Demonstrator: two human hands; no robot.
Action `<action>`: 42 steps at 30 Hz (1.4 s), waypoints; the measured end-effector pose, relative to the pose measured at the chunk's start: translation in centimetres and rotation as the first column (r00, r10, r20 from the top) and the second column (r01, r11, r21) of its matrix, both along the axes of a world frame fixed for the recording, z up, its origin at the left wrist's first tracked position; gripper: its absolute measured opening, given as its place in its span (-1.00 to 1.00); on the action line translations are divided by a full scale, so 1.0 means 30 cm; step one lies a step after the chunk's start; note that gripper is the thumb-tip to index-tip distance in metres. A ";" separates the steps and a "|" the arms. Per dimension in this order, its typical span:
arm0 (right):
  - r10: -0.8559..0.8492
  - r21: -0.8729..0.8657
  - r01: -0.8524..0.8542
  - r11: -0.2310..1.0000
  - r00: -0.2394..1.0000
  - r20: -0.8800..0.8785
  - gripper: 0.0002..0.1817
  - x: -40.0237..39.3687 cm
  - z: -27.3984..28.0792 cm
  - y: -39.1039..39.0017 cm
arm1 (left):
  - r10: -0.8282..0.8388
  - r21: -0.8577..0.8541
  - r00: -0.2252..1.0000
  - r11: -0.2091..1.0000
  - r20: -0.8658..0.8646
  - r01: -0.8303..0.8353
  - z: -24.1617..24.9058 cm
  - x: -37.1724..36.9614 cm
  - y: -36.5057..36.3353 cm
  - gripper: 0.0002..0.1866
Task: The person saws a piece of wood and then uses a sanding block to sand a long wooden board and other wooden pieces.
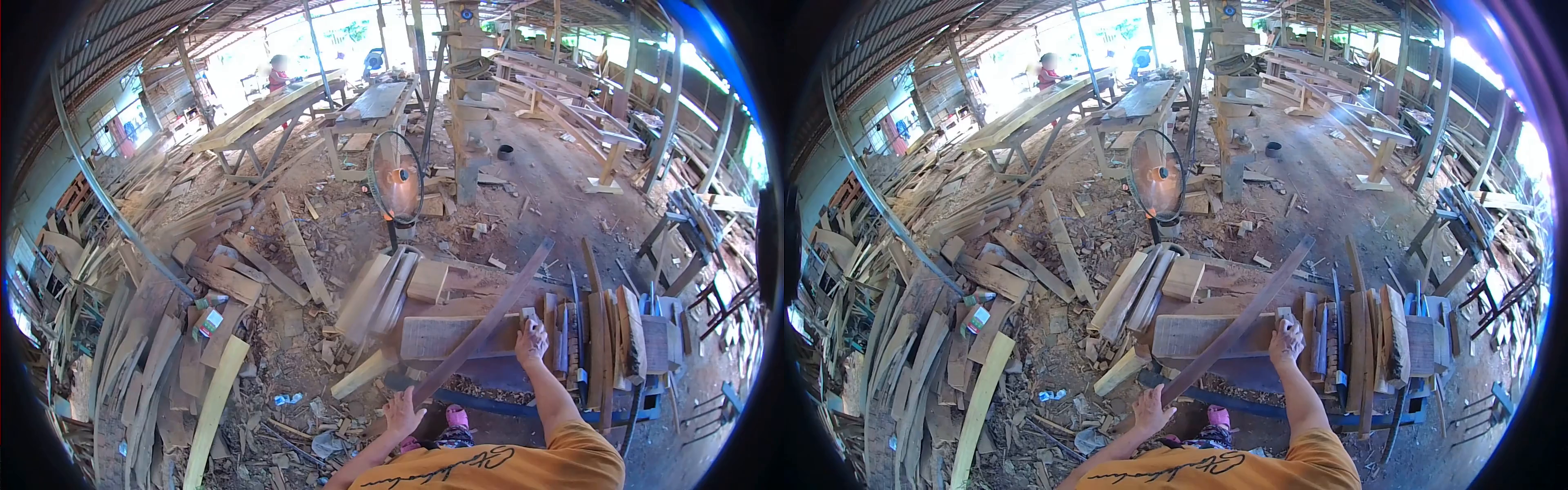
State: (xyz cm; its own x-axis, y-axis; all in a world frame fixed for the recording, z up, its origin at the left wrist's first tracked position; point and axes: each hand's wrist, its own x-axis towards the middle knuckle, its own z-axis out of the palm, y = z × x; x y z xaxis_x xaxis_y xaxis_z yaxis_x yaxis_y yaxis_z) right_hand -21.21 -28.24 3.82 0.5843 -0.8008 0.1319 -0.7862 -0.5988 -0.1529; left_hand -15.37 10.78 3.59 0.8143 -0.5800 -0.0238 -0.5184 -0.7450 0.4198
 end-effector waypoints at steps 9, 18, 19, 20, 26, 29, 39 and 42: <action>0.030 0.120 -0.030 0.992 1.000 0.008 -0.44 0.005 0.046 0.000 | 0.085 0.050 0.995 0.995 -0.060 -0.082 -0.035 0.022 -0.061 -0.20; 0.001 0.182 -0.005 0.983 1.000 0.018 -0.44 0.013 0.063 0.012 | 0.025 -0.010 0.997 1.000 -0.075 -0.026 -0.014 0.049 -0.052 -0.30; 0.013 0.136 -0.017 0.991 1.000 0.028 -0.43 0.015 0.031 0.000 | 0.028 -0.015 0.996 0.999 -0.085 -0.030 -0.003 0.054 -0.053 -0.30; 0.018 0.090 -0.021 0.996 0.999 0.034 -0.42 0.010 0.014 -0.002 | 0.024 -0.019 0.995 0.999 -0.098 -0.026 0.003 0.050 -0.050 -0.31; -0.040 0.104 0.038 0.994 0.999 0.011 -0.45 0.003 0.034 0.013 | -0.040 -0.079 0.997 0.996 -0.062 0.035 -0.031 0.065 0.052 -0.35; -0.047 0.172 0.038 0.984 0.998 0.052 -0.45 0.005 0.041 0.034 | -0.057 -0.009 0.997 0.998 -0.056 0.056 -0.045 0.073 0.112 -0.34; -0.095 0.406 -0.085 0.910 0.910 0.404 -0.13 0.230 0.391 -0.147 | -0.143 -0.175 0.989 0.974 0.024 0.145 -0.077 0.054 0.147 -0.28; 0.222 0.101 -0.302 0.948 0.856 0.467 -0.23 0.428 0.673 -0.163 | -0.142 -0.148 0.990 0.979 -0.017 0.138 -0.030 0.046 0.143 -0.22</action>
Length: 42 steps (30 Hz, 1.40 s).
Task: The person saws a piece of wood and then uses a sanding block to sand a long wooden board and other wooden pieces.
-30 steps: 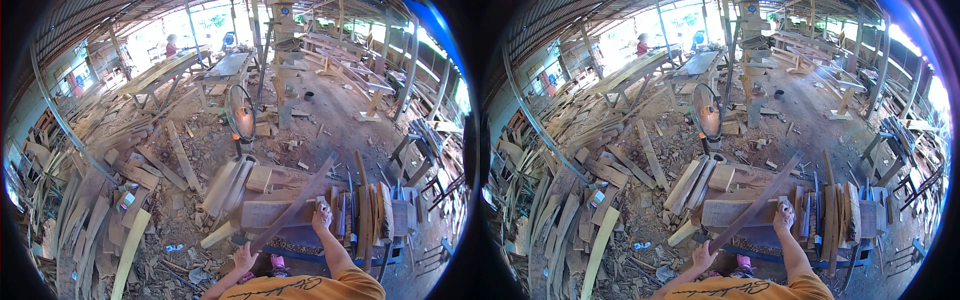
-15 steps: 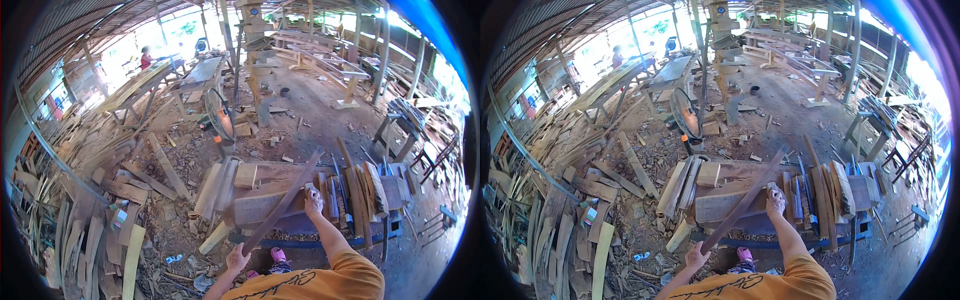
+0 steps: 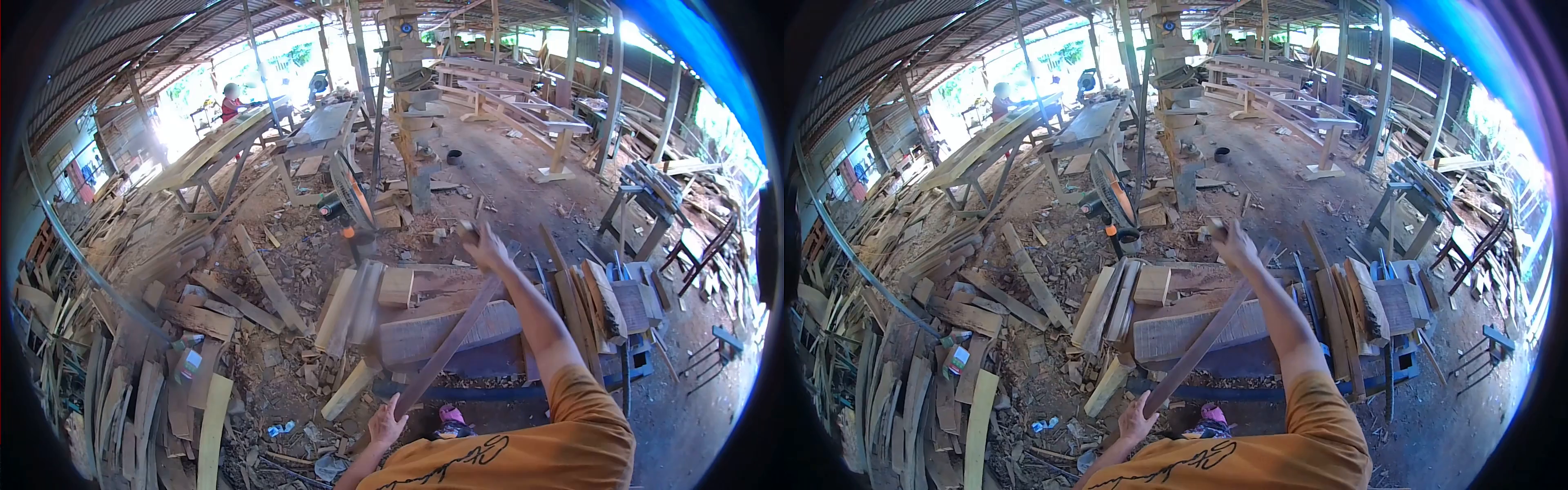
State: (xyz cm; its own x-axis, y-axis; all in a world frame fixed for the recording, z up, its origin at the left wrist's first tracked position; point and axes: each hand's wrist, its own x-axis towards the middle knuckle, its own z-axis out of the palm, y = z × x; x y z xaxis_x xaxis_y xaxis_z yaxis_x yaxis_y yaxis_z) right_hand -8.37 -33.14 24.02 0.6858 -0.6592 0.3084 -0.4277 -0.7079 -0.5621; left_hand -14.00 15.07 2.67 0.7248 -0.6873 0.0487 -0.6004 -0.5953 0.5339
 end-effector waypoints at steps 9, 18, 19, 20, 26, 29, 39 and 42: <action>-0.012 -0.157 -0.001 0.988 0.997 -0.077 0.06 0.466 0.607 -0.014 | 0.081 0.089 0.994 0.993 -0.071 -0.075 -0.003 -0.038 -0.024 -0.20; 0.276 -0.192 -0.290 0.938 0.956 -0.094 -0.08 0.539 0.184 0.040 | 0.148 0.198 0.988 0.968 0.044 -0.153 -0.025 -0.101 -0.037 -0.20; 0.297 -0.178 -0.314 0.932 0.947 -0.120 -0.12 0.513 0.070 0.061 | 0.142 0.187 0.985 0.970 0.094 -0.157 -0.020 -0.109 -0.035 -0.20; 0.305 -0.078 -0.325 0.942 0.931 -0.198 -0.19 0.398 0.076 0.161 | 0.137 0.177 0.980 0.971 0.144 -0.162 -0.018 -0.114 -0.035 -0.20; 0.326 0.083 -0.315 0.945 0.914 -0.242 -0.27 0.038 -0.485 0.176 | 0.197 0.121 0.938 0.964 0.284 -0.239 -0.023 -0.101 -0.044 -0.21; 0.229 0.132 -0.207 0.969 0.956 -0.182 -0.23 -0.126 -0.521 0.211 | 0.174 0.149 0.942 0.963 0.287 -0.223 -0.048 -0.052 -0.049 -0.19; -0.131 0.327 0.143 0.934 0.990 -0.059 -0.27 -0.474 -0.519 0.327 | 0.007 0.234 0.977 0.970 0.212 -0.058 -0.087 0.131 -0.076 -0.30; -0.195 0.222 0.187 0.957 0.981 0.014 -0.31 -0.573 -0.549 0.370 | -0.033 0.195 0.999 0.980 0.000 0.032 -0.034 0.179 -0.070 -0.31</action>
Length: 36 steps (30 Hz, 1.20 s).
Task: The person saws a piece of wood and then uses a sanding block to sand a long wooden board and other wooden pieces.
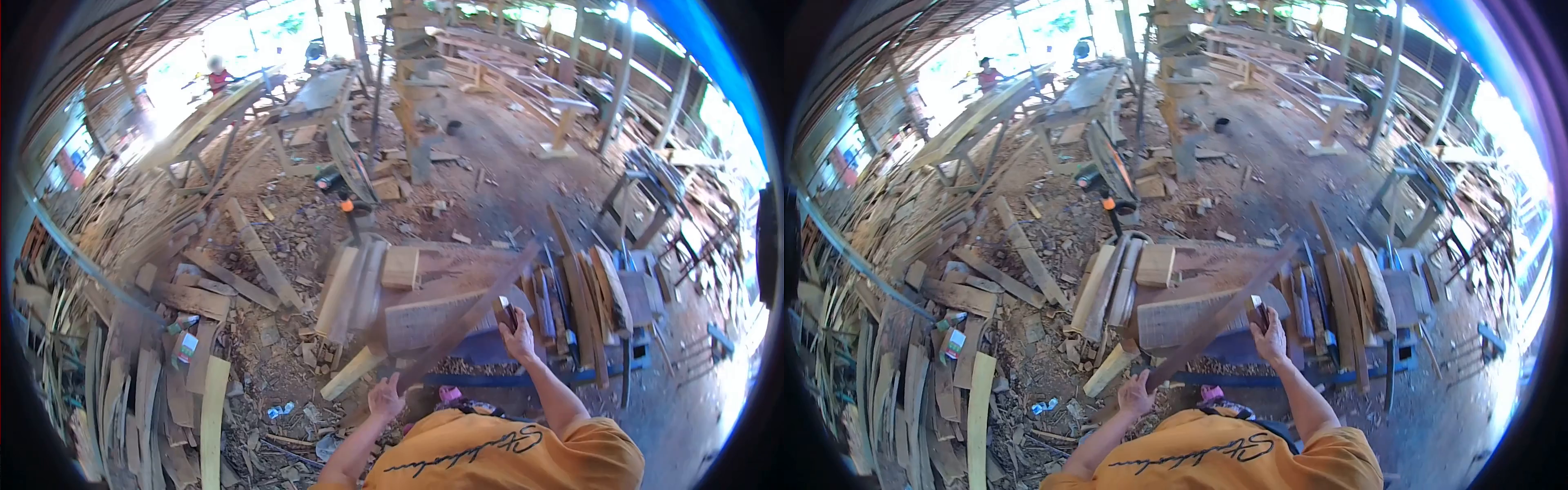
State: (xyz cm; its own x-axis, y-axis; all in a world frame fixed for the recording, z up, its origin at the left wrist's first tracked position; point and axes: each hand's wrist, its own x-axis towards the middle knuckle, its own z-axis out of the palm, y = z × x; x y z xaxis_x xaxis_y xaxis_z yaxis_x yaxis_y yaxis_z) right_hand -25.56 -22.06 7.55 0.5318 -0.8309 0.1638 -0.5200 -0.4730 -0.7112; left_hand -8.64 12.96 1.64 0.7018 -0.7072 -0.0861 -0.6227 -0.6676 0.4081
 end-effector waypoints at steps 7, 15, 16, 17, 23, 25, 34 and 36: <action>-0.144 0.054 0.144 0.988 0.990 -0.007 -0.30 -0.163 0.088 0.147 | -0.119 0.010 0.879 0.990 -0.462 0.140 0.079 0.058 0.031 -0.32; -0.097 -0.128 0.098 0.987 0.995 0.020 -0.28 -0.107 0.031 0.213 | -0.110 -0.107 0.039 0.993 -0.993 0.058 0.055 0.066 -0.081 -0.48; -0.084 -0.124 0.086 0.989 0.996 0.018 -0.28 -0.085 0.029 0.232 | -0.072 -0.079 -0.134 0.996 -0.988 0.049 0.042 0.075 -0.089 -0.51; -0.060 -0.129 0.061 0.990 0.998 0.009 -0.27 -0.062 0.026 0.252 | -0.072 -0.079 -0.134 0.996 -0.988 0.047 0.028 0.078 -0.098 -0.51; 0.163 -0.282 -0.154 0.947 0.987 0.009 -0.28 0.036 0.063 0.406 | -0.028 -0.025 -0.111 0.999 -0.993 -0.035 0.007 0.047 -0.153 -0.60; 0.378 -0.276 -0.422 0.864 0.904 -0.199 -0.29 0.046 0.087 0.459 | -0.151 -0.148 -0.001 0.971 -0.989 -0.189 0.028 0.038 -0.166 -0.58; -0.002 -0.406 -0.212 0.889 0.885 -0.466 -0.45 0.123 -0.005 0.003 | 0.021 -0.124 0.810 0.986 -0.585 -0.115 0.071 -0.007 -0.194 -0.46; -0.126 -0.423 -0.067 0.904 0.903 -0.411 -0.45 0.153 -0.018 -0.230 | 0.066 -0.062 0.780 0.989 -0.622 -0.133 0.161 -0.036 -0.218 -0.45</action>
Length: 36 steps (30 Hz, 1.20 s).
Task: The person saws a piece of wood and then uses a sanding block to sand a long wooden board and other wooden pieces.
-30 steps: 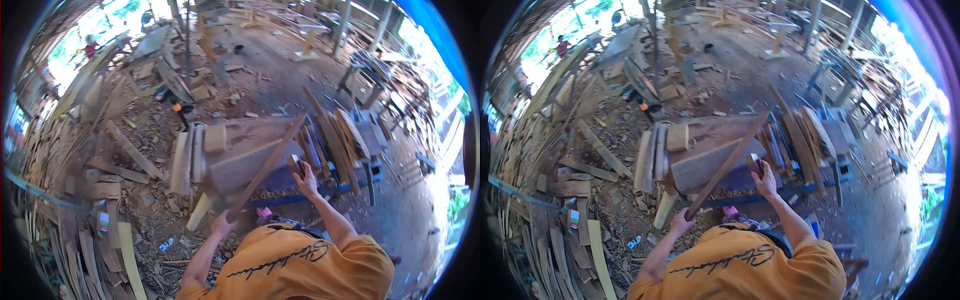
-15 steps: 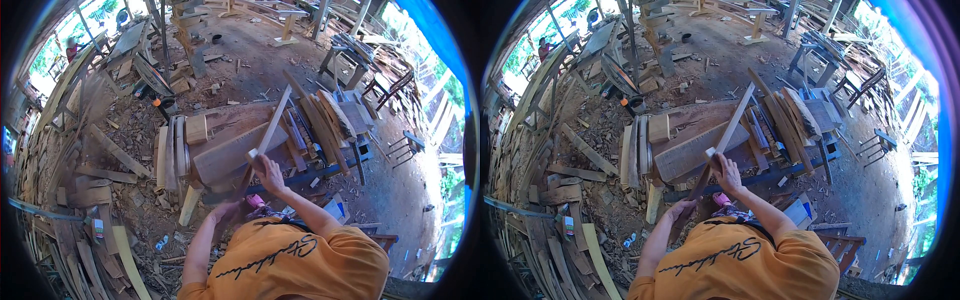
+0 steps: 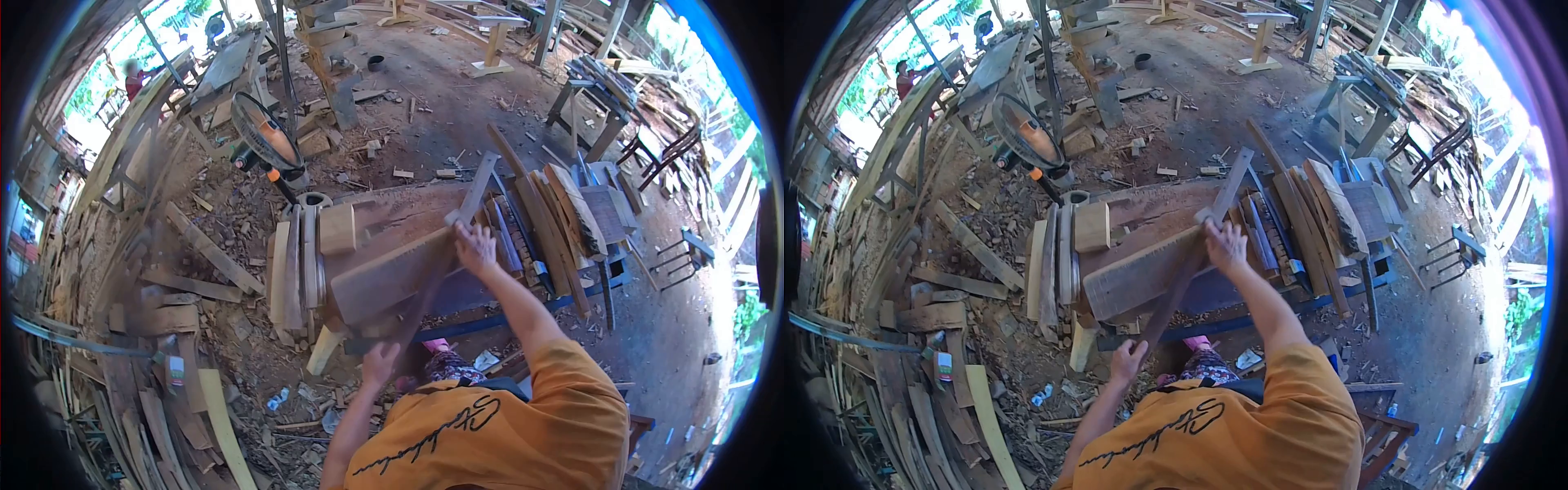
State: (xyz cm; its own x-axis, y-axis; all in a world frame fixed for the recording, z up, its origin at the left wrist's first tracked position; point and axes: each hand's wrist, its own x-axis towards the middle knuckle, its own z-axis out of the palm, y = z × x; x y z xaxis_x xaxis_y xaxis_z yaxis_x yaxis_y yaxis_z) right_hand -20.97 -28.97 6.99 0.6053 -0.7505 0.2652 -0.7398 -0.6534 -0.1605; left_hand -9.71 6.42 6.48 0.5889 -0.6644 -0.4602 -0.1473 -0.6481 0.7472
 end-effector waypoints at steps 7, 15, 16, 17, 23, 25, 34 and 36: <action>0.329 -0.032 -0.329 0.944 0.944 -0.020 -0.36 0.088 -0.027 0.333 | 0.006 0.033 0.989 0.999 0.150 -0.011 -0.122 -0.022 0.029 -0.43; 0.455 -0.098 -0.445 0.890 0.861 0.227 -0.64 0.135 0.008 0.048 | 0.019 0.041 0.982 0.999 0.189 -0.027 -0.161 -0.038 0.040 -0.36; 0.284 0.014 -0.289 0.957 0.946 0.155 -0.63 0.150 -0.015 -0.087 | 0.047 0.045 0.978 0.997 0.203 -0.057 -0.155 -0.032 0.039 -0.36; 0.154 -0.163 -0.135 0.977 0.982 0.111 -0.54 0.176 -0.077 -0.218 | 0.014 0.107 0.977 0.994 0.214 -0.038 -0.138 -0.039 0.038 -0.36; 0.187 -0.250 -0.119 0.961 0.945 0.267 -0.44 0.222 -0.090 -0.225 | 0.038 0.149 0.986 0.987 0.161 -0.063 -0.082 -0.009 0.032 -0.38; 0.334 -0.094 -0.322 0.942 0.928 0.163 -0.59 0.216 0.008 0.072 | 0.060 0.141 0.987 0.987 0.148 -0.081 -0.100 0.013 0.041 -0.38; 0.683 -0.007 -0.695 0.719 0.704 0.195 -0.62 0.135 0.091 0.191 | 0.030 0.179 0.985 0.982 0.167 -0.060 -0.107 0.039 0.046 -0.36; 0.500 -0.142 -0.481 0.865 0.849 0.170 -0.56 0.148 -0.003 -0.094 | 0.035 0.170 0.986 0.983 0.163 -0.063 -0.104 0.024 0.047 -0.36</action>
